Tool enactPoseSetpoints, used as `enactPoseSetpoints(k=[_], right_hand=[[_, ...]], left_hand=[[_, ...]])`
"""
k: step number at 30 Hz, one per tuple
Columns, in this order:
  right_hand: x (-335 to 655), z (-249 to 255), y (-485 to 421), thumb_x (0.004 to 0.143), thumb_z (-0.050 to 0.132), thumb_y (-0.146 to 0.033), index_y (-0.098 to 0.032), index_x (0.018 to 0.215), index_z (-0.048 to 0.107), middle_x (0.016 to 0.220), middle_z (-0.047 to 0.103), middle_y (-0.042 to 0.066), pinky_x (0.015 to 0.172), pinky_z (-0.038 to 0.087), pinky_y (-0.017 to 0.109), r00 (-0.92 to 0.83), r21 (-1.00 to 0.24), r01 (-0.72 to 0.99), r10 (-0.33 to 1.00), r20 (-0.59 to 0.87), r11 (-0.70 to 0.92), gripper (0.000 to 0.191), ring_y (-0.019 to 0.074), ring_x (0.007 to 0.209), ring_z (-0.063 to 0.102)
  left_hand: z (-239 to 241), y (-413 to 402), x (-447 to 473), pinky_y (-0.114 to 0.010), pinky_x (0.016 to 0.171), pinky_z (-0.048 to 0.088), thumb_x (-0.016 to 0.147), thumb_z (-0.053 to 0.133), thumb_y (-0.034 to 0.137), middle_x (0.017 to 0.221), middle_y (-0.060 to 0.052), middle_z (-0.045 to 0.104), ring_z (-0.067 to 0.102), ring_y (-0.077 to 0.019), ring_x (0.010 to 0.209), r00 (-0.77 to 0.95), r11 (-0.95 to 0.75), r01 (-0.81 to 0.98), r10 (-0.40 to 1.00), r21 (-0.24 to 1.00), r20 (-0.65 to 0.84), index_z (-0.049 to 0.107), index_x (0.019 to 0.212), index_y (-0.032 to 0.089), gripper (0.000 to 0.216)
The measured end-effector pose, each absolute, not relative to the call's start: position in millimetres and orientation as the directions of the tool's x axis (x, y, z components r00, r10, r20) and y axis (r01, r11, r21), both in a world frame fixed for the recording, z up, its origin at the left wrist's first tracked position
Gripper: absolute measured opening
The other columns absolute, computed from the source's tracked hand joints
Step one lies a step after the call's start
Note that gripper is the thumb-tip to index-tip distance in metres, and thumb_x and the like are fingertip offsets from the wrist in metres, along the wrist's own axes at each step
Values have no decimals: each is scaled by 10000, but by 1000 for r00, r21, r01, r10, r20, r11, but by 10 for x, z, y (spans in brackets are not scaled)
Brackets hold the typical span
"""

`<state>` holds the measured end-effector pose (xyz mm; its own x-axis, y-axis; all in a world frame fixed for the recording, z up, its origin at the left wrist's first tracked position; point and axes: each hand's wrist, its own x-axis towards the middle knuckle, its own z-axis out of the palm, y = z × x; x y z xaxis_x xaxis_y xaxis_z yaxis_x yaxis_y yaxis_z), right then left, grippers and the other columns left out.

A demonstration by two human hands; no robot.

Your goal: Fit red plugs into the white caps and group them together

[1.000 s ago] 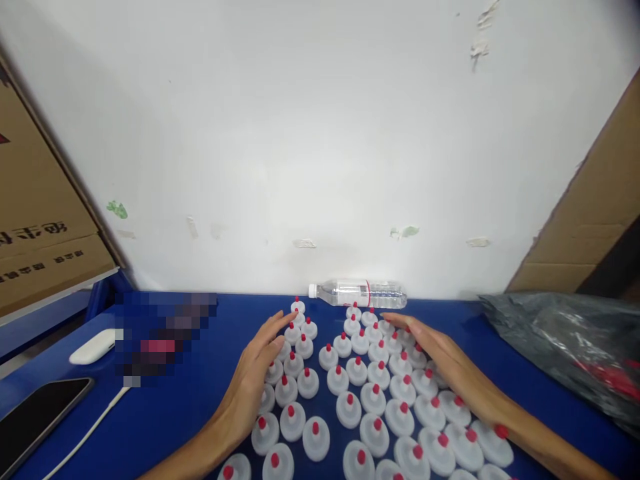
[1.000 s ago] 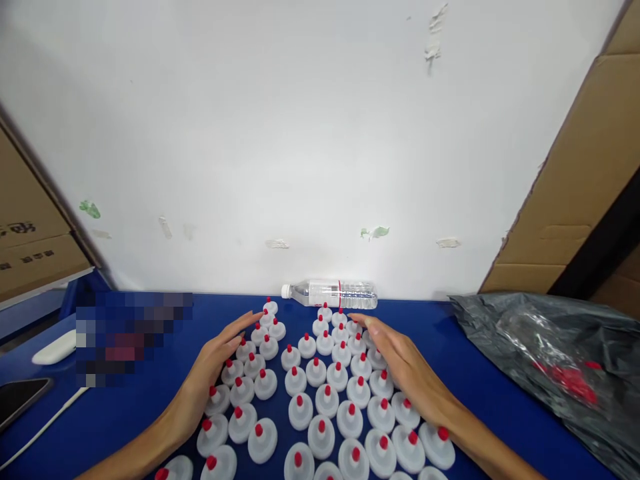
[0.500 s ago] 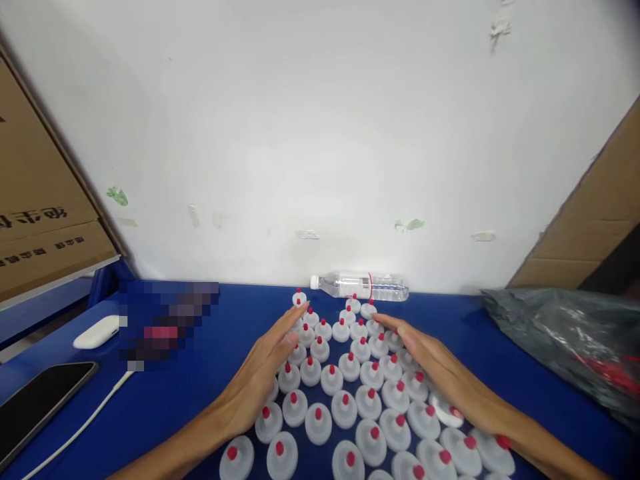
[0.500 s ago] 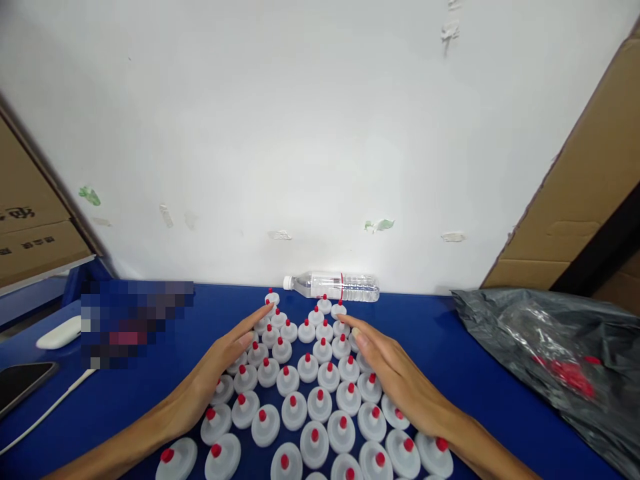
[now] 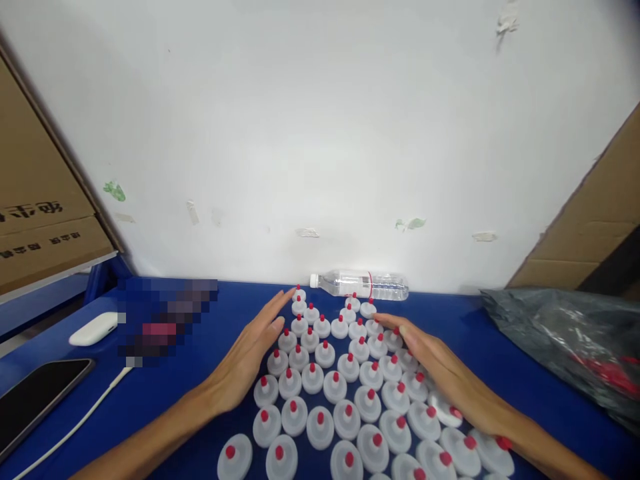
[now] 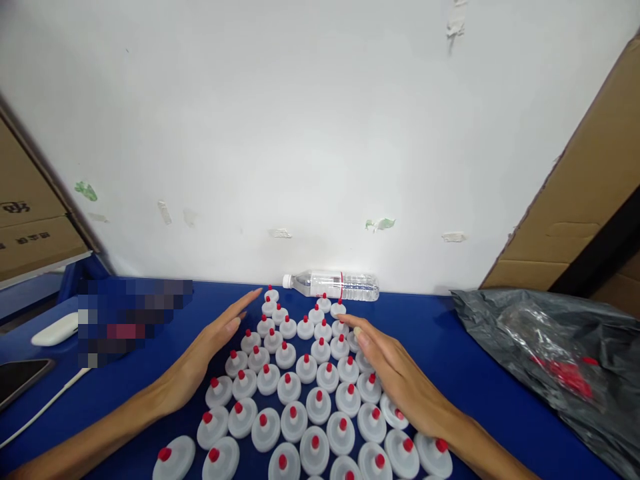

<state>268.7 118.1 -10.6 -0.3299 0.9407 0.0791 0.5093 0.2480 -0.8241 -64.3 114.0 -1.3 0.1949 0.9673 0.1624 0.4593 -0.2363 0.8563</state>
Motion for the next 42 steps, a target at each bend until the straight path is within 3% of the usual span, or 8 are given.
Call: enactPoseSetpoints(k=[5, 9, 12, 17, 22, 27, 34, 42], right_hand=[[2670, -58, 1149, 1024, 259, -636, -400, 1481, 459, 1576, 457, -5, 1220, 257, 557, -327, -828, 506, 942, 76, 242, 552, 297, 1478, 362], [2642, 4, 1134, 1024, 252, -641, -384, 1484, 457, 1581, 449, 2, 1223, 250, 546, -325, -829, 509, 944, 62, 230, 566, 292, 1484, 348], [2632, 29, 1126, 1029, 238, -635, -383, 1479, 460, 1574, 456, -4, 1235, 225, 524, -340, -829, 511, 939, 49, 228, 561, 272, 1484, 347], [2635, 24, 1125, 1031, 244, -634, -382, 1475, 467, 1561, 473, -1, 1220, 258, 515, -339, -819, 519, 939, 63, 243, 557, 277, 1465, 377], [2644, 24, 1128, 1033, 244, -629, -363, 1483, 464, 1553, 485, 13, 1212, 279, 521, -351, -817, 515, 933, 75, 259, 567, 287, 1457, 393], [2647, 24, 1125, 1029, 242, -635, -353, 1472, 487, 1544, 498, 23, 1197, 309, 549, -341, -808, 521, 935, 100, 276, 579, 311, 1451, 404], [2623, 42, 1131, 1029, 244, -630, -385, 1450, 506, 1535, 511, 5, 1208, 288, 567, -343, -806, 522, 934, 101, 279, 553, 305, 1450, 411], [2630, 33, 1135, 1022, 232, -646, -400, 1430, 515, 1540, 501, -4, 1198, 290, 582, -329, -816, 526, 942, 65, 240, 554, 311, 1442, 417]], left_hand=[[7, 1428, -724, -497, 1286, 147, 1015, 316, 618, 1684, 48, 228, 183, -266, 1562, 193, -294, 413, 953, 862, 232, 279, 1597, 315, 658], [-23, 1569, -722, -496, 1288, 77, 1017, 312, 607, 1681, 58, 220, 136, -245, 1571, 263, -312, 409, 940, 858, 217, 279, 1595, 323, 645], [-51, 1572, -722, -517, 1283, 102, 1017, 317, 615, 1660, 50, 295, 218, -272, 1553, 335, -313, 443, 927, 840, 169, 320, 1579, 348, 622], [-17, 1508, -697, -513, 1241, 267, 1032, 302, 594, 1581, -8, 467, 387, -296, 1478, 382, -314, 403, 911, 860, 154, 363, 1559, 334, 590], [45, 1443, -682, -518, 1217, 295, 1038, 289, 590, 1456, -49, 603, 485, -296, 1405, 385, -304, 411, 912, 859, 139, 412, 1518, 323, 562], [20, 1397, -700, -484, 1219, 322, 1041, 290, 579, 1526, -50, 532, 480, -289, 1411, 367, -338, 401, 911, 852, 189, 441, 1493, 289, 558], [21, 1294, -652, -521, 1235, 314, 1034, 227, 604, 1524, 22, 536, 465, -280, 1431, 265, -302, 483, 945, 822, 192, 472, 1484, 360, 567], [-1, 1231, -608, -499, 1262, 268, 1041, 219, 591, 1550, 76, 497, 427, -251, 1459, 238, -279, 438, 953, 854, 189, 495, 1466, 388, 546]])
